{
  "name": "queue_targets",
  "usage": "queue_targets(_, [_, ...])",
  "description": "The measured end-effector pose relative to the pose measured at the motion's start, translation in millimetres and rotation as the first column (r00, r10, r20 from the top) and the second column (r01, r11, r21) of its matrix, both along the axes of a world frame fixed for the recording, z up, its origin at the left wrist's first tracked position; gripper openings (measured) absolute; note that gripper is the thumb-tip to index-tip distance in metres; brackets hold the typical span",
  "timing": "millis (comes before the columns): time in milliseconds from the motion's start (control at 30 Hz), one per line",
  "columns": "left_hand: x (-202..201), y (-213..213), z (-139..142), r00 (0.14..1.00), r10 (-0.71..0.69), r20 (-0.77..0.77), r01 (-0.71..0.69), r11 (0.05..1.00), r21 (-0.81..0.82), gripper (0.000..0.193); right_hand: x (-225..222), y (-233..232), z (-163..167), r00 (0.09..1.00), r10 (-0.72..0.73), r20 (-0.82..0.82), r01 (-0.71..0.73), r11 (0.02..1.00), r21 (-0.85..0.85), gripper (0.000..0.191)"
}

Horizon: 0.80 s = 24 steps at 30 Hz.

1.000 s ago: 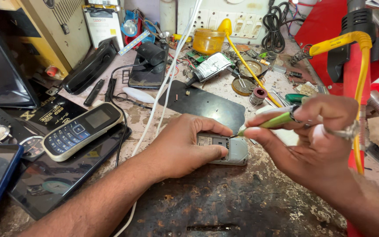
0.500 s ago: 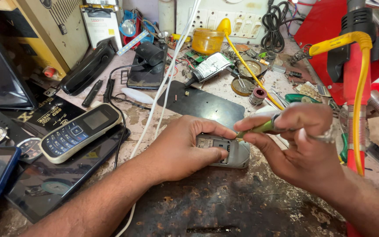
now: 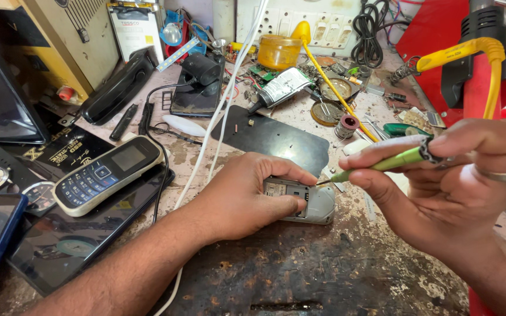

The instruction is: The person disassembles a feature phone, removing its back cover and battery and unscrewing the rear panel with a screwdriver, then reassembles the phone by refitting the cover and battery. They power the phone on and press its keypad buttons to test the screen and menus.

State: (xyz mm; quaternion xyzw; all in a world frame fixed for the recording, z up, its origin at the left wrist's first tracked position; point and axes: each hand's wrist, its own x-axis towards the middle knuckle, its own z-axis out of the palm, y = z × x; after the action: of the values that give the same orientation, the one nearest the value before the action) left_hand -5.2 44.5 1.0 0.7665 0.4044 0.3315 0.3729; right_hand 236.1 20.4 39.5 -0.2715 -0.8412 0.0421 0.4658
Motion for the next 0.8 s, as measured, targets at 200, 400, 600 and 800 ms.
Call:
queue_targets(200, [1,0,0,1.000,-0.011,0.021,0.011,1.000,0.015,0.034,4,4,-2,0.998,-0.036,0.051,0.034,0.998,0.050,0.059])
queue_targets(400, [0,0,0,1.000,0.003,-0.001,-0.003,1.000,-0.026,0.033,9,5,-6,0.991,-0.067,0.114,0.055,0.992,0.110,0.056])
queue_targets(600, [0,0,-1,0.999,-0.015,0.029,0.015,1.000,0.002,0.033,8,6,-8,0.991,-0.071,0.110,0.052,0.985,0.166,0.058])
queue_targets(800, [0,1,-1,1.000,-0.005,0.015,0.005,1.000,0.008,0.034,7,8,-11,0.994,-0.027,0.111,0.000,0.971,0.238,0.066])
